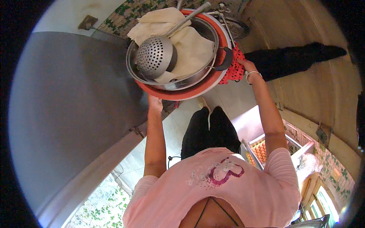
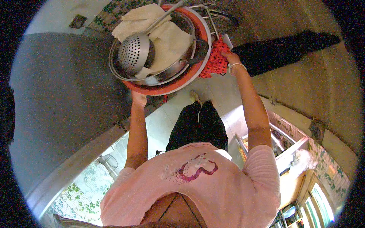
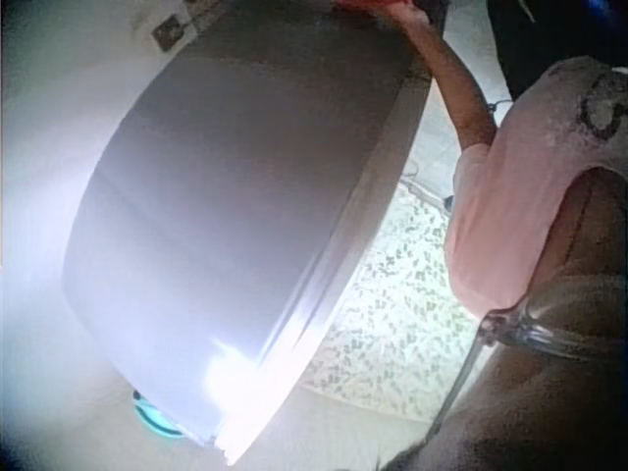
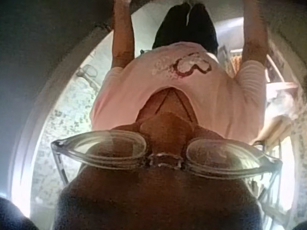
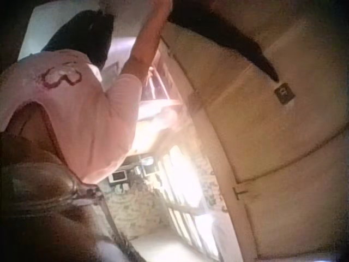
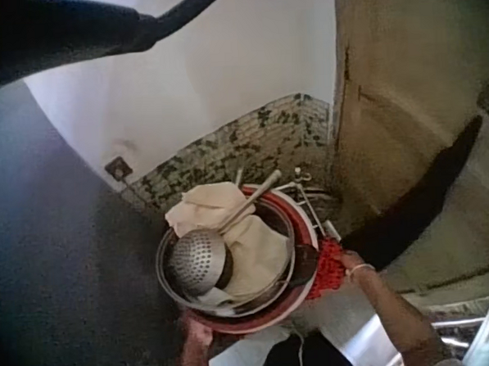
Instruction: The person moves a large bucket, metal steamer inserts, and lids by hand from a rack to a wooden table. The person then assembles a folding metal rack on the floor by inserting a metal rod into a plastic joint.
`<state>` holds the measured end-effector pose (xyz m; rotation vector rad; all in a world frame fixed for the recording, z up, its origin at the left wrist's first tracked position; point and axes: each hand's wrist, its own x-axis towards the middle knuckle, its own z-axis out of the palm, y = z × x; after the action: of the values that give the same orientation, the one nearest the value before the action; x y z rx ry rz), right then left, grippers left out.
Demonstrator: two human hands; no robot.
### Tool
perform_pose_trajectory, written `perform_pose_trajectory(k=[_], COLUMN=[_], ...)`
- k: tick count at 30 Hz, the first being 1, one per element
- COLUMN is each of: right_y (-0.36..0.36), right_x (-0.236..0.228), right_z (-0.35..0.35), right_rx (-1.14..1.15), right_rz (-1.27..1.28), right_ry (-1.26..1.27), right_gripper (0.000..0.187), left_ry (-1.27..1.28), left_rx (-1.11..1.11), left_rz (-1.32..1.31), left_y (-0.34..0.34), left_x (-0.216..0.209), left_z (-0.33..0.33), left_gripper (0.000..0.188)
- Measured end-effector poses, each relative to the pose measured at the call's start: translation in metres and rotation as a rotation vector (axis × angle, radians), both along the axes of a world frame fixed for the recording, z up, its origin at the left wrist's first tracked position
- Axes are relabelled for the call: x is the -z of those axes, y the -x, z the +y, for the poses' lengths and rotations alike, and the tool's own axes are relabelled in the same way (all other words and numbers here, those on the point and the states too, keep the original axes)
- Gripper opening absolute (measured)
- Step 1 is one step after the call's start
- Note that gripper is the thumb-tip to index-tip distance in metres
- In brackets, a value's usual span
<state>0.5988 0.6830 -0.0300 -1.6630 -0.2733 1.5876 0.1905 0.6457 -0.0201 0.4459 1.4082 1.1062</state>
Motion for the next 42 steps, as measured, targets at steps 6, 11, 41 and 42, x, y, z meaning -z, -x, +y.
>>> perform_pose_trajectory(k=[6, 11, 41, 42], right_y=[-0.010, -0.006, 0.022, 0.012], right_x=[-0.019, -0.019, 0.120, 0.141], right_z=[-0.037, -0.057, -0.115, -0.116], right_rx=[0.108, -0.069, -0.556, -0.545], right_rz=[0.037, -0.051, -0.843, -0.876], right_ry=[0.106, -0.039, -0.137, -0.178], right_gripper=[0.037, 0.036, 0.039, 0.042], left_ry=[0.125, 0.161, -0.069, -0.076], left_rx=[0.042, 0.073, 0.227, 0.248], left_rz=[-0.053, -0.034, 0.077, 0.060], left_y=[-0.007, 0.015, 0.055, 0.048], left_x=[-0.016, -0.005, -0.003, 0.000], left_z=[-0.020, -0.031, -0.015, -0.014], left_gripper=[0.044, 0.035, 0.066, 0.066])
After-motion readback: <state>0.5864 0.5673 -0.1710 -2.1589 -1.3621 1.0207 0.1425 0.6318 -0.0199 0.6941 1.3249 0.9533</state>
